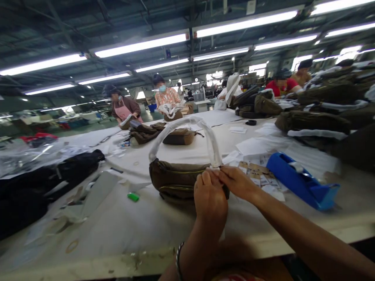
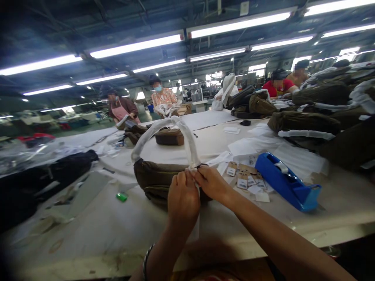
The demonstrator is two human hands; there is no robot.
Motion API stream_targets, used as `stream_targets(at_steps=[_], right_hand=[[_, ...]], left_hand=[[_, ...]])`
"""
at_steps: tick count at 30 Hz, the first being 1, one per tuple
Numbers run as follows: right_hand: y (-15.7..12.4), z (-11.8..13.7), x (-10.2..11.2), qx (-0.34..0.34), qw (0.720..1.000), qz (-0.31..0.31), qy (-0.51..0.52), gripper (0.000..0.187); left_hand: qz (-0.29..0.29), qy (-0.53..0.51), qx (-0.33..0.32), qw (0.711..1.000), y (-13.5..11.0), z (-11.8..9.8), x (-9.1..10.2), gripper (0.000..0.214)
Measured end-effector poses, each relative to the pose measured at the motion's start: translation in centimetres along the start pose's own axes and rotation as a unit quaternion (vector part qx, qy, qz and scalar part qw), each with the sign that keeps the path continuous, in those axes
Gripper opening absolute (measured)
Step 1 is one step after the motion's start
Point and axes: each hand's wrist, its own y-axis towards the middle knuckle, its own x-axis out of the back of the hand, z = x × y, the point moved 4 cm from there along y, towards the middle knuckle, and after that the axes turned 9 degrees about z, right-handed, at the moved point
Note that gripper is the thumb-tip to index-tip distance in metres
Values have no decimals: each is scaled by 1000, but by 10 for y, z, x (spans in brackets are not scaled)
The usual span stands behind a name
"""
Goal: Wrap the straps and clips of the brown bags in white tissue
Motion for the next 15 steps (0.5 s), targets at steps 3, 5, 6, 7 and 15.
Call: stream_targets(at_steps=[3, 5, 6, 7, 15], right_hand=[[-1, 3, 1, 5, 1000, -4, -5, 40], [-2, 4, 0, -6, 1000, 9, 20, 41], [-3, 4, 0, -14, 999, 9, 29, 41], [-3, 3, 0, -19, 999, 4, 30, 41], [-4, 6, -3, 8, 994, -83, -66, 39]], left_hand=[[45, -274, 29, 960, 2, 22, 5, 29], [96, -498, 78, 859, 5, 36, 0, 28], [129, -591, 104, 789, 6, 40, -5, 28], [158, -665, 121, 720, 6, 41, -10, 28], [228, -832, 191, 469, 0, 15, -30, 22]])
